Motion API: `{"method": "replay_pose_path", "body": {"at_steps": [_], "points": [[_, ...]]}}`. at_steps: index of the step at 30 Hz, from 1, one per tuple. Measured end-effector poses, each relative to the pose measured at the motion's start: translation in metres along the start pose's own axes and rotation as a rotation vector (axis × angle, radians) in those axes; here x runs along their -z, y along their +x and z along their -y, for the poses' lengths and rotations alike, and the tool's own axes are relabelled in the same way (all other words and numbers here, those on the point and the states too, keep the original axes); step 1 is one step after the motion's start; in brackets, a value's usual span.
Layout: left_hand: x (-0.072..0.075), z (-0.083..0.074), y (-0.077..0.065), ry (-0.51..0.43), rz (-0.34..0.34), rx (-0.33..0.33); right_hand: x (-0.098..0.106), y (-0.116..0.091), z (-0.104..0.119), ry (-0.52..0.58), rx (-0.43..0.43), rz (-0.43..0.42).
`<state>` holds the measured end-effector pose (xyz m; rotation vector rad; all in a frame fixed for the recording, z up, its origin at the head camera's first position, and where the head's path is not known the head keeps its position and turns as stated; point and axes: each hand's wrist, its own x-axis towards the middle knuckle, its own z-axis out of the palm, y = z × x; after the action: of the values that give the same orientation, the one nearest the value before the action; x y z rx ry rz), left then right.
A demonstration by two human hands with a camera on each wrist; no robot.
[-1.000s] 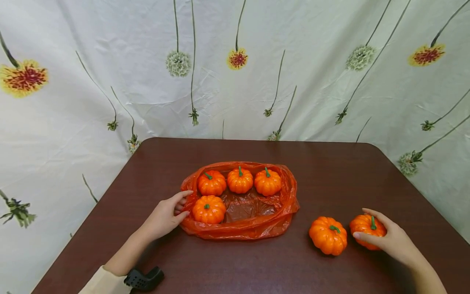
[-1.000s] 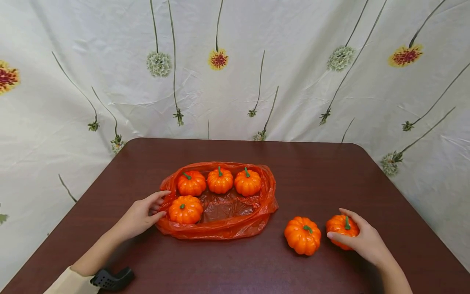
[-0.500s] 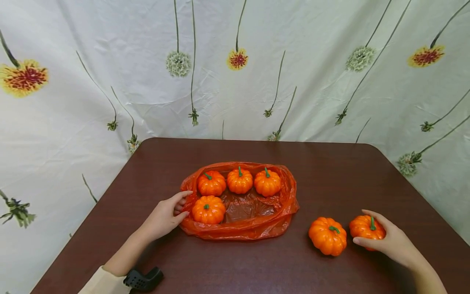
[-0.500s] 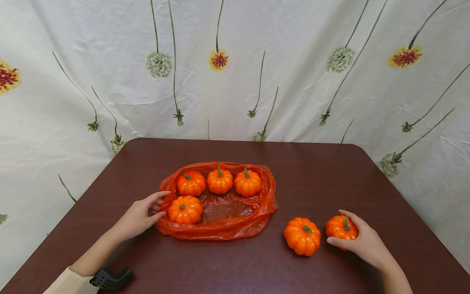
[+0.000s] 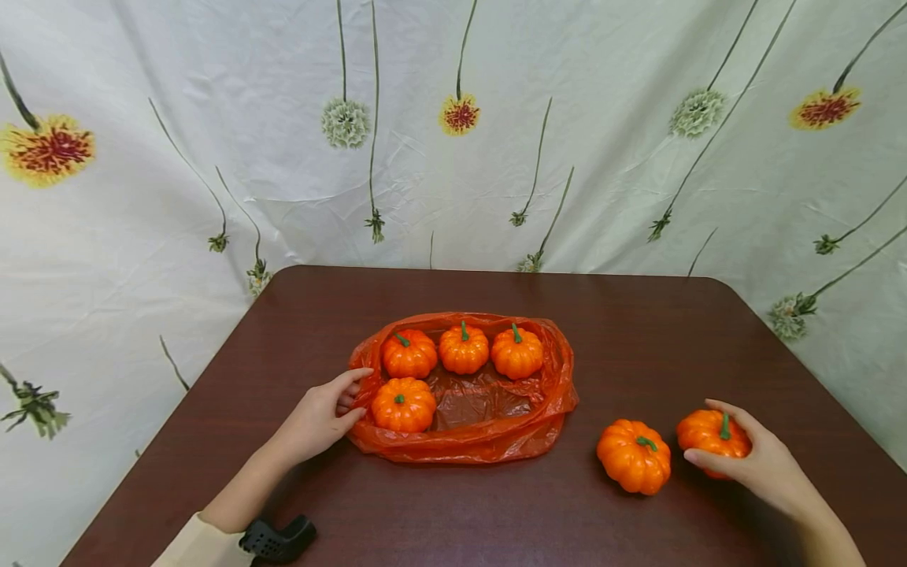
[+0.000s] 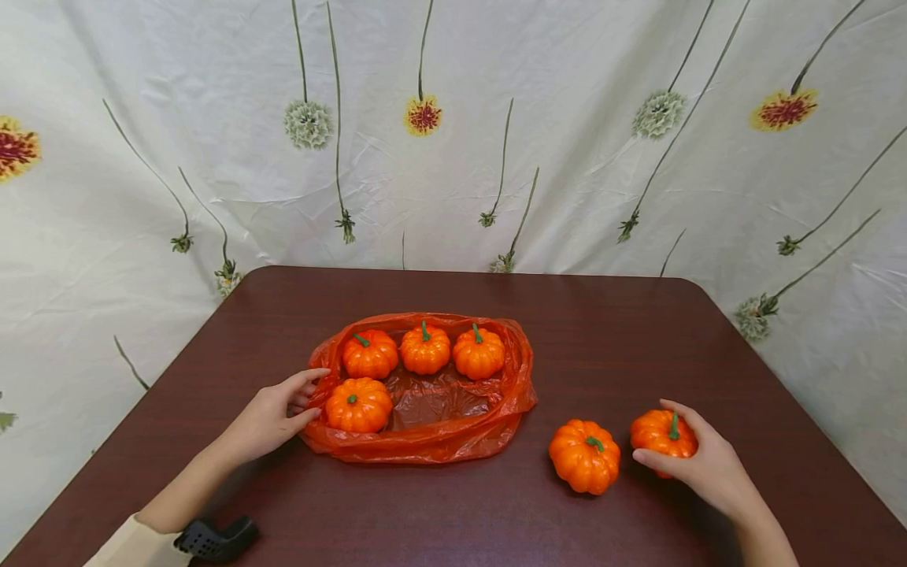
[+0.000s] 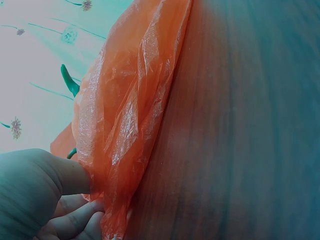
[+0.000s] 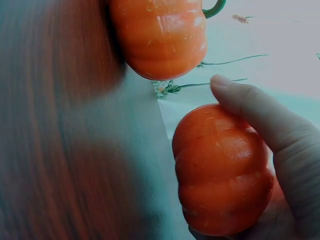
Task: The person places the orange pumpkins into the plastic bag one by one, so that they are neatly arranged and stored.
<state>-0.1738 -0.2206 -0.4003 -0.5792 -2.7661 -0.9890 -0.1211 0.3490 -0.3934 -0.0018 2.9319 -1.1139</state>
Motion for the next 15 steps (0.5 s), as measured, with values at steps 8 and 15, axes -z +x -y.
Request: {"method": "replay_pose_path", "body": {"at_steps": [8, 15], "points": [[0.000, 0.002, 0.000, 0.007, 0.006, -0.001, 0.003, -0.001, 0.008, 0.032, 0.010, -0.034], [0.000, 0.002, 0.000, 0.002, 0.012, 0.003, 0.005, 0.002, 0.019, 0.023, 0.039, -0.046]]}}
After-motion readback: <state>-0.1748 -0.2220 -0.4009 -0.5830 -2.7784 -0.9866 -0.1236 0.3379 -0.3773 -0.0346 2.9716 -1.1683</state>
